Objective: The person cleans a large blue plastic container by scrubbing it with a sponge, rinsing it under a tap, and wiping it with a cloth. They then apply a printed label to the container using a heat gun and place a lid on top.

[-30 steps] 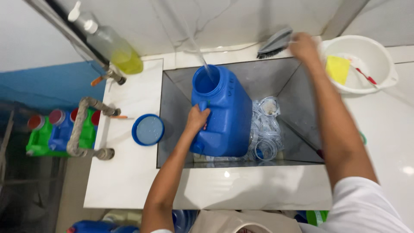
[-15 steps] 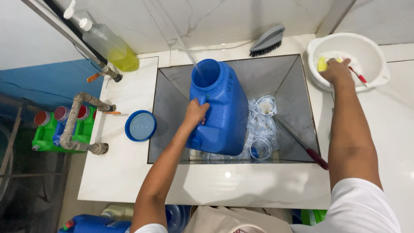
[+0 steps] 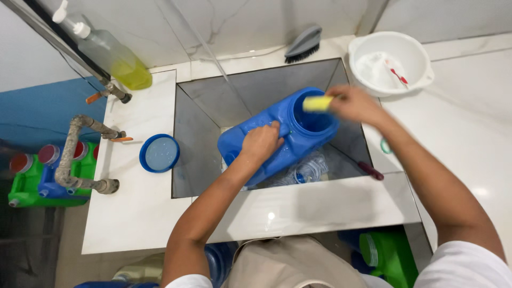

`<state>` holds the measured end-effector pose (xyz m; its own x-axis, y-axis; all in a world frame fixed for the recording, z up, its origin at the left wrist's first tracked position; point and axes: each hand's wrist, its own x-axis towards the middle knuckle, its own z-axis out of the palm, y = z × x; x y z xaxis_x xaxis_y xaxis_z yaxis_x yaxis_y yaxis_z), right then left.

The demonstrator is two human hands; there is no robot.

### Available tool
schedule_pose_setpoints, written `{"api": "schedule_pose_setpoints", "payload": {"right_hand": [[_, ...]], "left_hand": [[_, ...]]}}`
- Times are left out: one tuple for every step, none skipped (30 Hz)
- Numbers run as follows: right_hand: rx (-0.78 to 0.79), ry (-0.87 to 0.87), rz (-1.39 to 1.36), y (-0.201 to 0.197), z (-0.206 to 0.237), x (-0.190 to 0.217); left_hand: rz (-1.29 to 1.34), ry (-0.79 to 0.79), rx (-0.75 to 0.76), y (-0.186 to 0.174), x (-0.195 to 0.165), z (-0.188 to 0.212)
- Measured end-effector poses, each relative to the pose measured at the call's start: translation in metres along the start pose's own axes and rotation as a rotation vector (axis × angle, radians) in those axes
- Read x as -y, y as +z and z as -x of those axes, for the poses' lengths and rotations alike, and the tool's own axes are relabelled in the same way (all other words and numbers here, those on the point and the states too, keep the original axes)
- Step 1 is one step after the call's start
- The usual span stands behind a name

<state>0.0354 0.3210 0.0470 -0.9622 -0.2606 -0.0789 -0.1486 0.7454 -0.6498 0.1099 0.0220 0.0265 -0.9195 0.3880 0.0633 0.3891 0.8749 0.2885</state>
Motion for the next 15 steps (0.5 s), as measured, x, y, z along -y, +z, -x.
{"api": "schedule_pose_setpoints", "payload": {"right_hand": [[-0.017,-0.171,0.166,0.021,0.017,0.007],[-0.028,-0.342,0.333,0.042,0.031,0.012],[0.108,-0.262,0.454,0.058,0.043,0.013],[0.241,-0.182,0.571,0.073,0.050,0.016],[0.392,-0.084,0.659,0.084,0.058,0.016],[0.520,-0.017,0.670,0.094,0.063,0.017],[0.648,0.052,0.684,0.103,0.070,0.018],[0.714,0.078,0.692,0.114,0.074,0.022],[0.725,0.089,0.700,0.125,0.072,0.031],[0.653,0.066,0.680,0.134,0.068,0.040],[0.587,0.037,0.676,0.144,0.061,0.052],[0.537,0.028,0.673,0.152,0.056,0.064],[0.507,0.056,0.681,0.153,0.057,0.073],[0.473,0.071,0.684,0.156,0.055,0.084],[0.455,0.091,0.693,0.158,0.056,0.088]], "left_hand": [[-0.018,0.041,-0.001,-0.003,-0.007,0.009],[-0.036,0.078,-0.003,-0.005,-0.013,0.019],[-0.040,0.120,-0.002,-0.005,-0.020,0.030],[-0.048,0.162,-0.003,-0.006,-0.026,0.040],[-0.058,0.201,-0.002,-0.007,-0.031,0.052],[-0.085,0.227,-0.039,-0.008,-0.038,0.063],[-0.111,0.256,-0.074,-0.007,-0.046,0.075],[-0.135,0.286,-0.103,-0.006,-0.052,0.089],[-0.160,0.330,-0.125,-0.008,-0.055,0.104],[-0.178,0.372,-0.153,-0.008,-0.061,0.121],[-0.183,0.391,-0.179,-0.005,-0.069,0.146],[-0.188,0.408,-0.219,-0.004,-0.073,0.168],[-0.201,0.431,-0.265,-0.005,-0.074,0.185],[-0.235,0.425,-0.303,-0.006,-0.075,0.202],[-0.272,0.420,-0.343,-0.008,-0.075,0.215]]}}
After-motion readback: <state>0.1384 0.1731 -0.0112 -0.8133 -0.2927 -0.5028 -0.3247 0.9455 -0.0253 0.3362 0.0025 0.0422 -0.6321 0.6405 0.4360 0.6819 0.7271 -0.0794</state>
